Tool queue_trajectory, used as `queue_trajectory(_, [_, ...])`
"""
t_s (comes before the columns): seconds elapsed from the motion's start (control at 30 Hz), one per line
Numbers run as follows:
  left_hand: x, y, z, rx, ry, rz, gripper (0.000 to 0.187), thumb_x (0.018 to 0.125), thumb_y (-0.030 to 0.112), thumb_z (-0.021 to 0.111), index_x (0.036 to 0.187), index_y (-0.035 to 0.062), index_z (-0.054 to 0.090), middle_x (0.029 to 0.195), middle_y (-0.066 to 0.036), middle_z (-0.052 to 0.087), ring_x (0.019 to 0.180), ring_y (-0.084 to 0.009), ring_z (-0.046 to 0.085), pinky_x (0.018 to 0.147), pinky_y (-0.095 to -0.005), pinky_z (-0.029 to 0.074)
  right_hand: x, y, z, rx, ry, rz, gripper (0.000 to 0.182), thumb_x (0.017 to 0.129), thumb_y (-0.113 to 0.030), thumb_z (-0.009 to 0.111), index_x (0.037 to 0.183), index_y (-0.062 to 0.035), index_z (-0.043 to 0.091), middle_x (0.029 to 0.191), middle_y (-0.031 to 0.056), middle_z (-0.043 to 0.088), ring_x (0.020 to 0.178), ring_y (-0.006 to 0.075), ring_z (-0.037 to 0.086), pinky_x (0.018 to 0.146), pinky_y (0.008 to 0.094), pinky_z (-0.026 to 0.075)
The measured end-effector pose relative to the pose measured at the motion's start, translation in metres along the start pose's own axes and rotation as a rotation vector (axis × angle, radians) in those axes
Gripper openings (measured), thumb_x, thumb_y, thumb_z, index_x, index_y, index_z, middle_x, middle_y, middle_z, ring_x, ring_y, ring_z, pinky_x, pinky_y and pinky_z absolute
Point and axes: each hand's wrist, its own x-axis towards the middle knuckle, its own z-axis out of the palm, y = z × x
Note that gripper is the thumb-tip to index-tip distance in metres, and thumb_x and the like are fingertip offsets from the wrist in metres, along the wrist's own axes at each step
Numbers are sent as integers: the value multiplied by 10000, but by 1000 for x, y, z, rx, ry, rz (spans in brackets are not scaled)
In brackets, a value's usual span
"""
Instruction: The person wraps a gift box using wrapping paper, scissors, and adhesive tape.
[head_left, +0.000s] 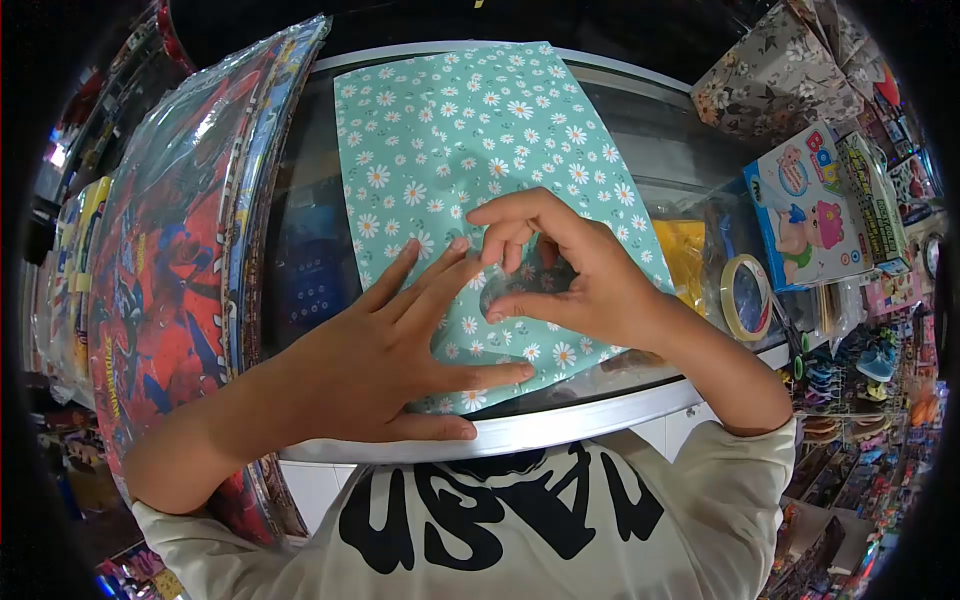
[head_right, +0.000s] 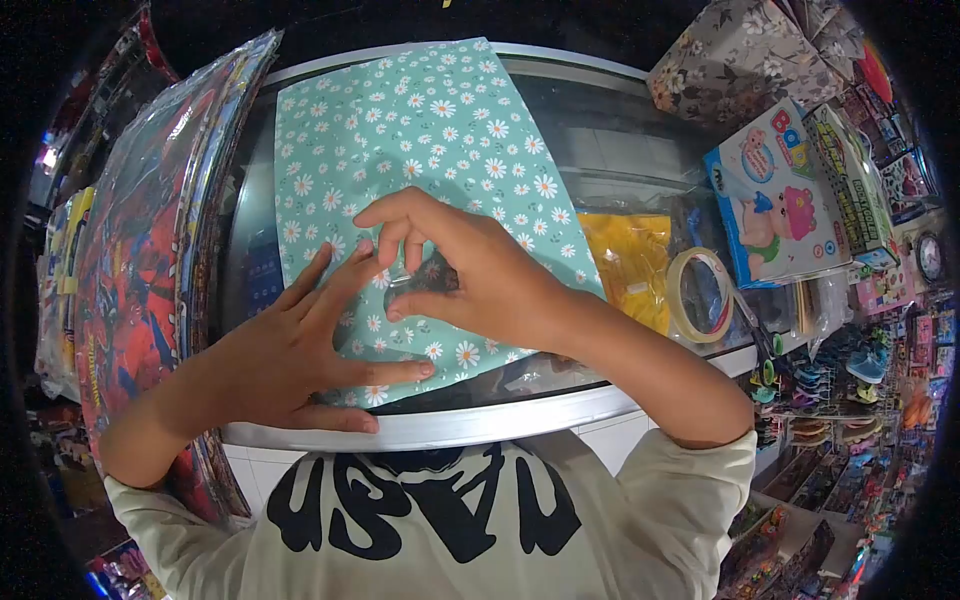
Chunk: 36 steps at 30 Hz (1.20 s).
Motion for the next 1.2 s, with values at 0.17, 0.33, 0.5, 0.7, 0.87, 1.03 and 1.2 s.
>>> queue_trajectory(0.17, [0,-1,-1,12,55,10,506,870,645,522,1318,413,562,1478,-323,228,1407,-493,209,1149,-581,185,6,-2,-1,-18,-4,82,571,713,-85,819,1206,-125,535,975,38,578,803,166,541,663,312,482])
queue_trajectory(0.33, [0,-2,0,23,43,14,506,867,649,521,1306,403,578,1469,-328,242,1406,-496,208,1151,-575,187,11,2,-1,-109,32,58,477,709,-143,834,1112,-102,583,947,27,566,789,153,509,625,291,486])
queue_trajectory(0.5, [1,-1,-1,21,27,23,506,868,647,523,1306,400,578,1466,-324,247,1410,-498,194,1153,-577,176,10,5,-3,-125,31,32,381,739,-168,835,1065,-106,650,922,-25,588,734,56,508,561,210,383])
queue_trajectory(0.7, [1,-2,0,-5,47,20,510,866,654,523,1306,402,575,1491,-295,219,1408,-513,182,1149,-586,182,8,13,-18,93,-55,114,336,777,-113,803,1079,-83,660,958,-31,626,800,71,549,630,194,431])
queue_trajectory(0.87, [1,-3,3,-9,65,27,507,870,654,516,1310,407,567,1506,-280,201,1406,-516,182,1144,-597,185,7,12,-19,11,-92,37,318,810,-122,770,1097,-85,638,944,28,631,841,113,576,635,246,493])
queue_trajectory(1.03, [1,-3,3,17,43,32,556,861,667,515,1356,413,516,1505,-286,194,1403,-520,184,1145,-608,165,6,10,-18,25,-70,113,238,853,-71,714,1077,-83,635,871,20,639,783,100,594,620,246,476])
queue_trajectory(1.2, [2,-4,-11,-259,142,-56,561,869,438,655,1311,131,495,1434,-261,331,1378,-462,296,1123,-548,249,5,9,-15,24,-12,69,160,899,-60,663,1059,-66,651,881,11,663,797,74,612,632,227,464])
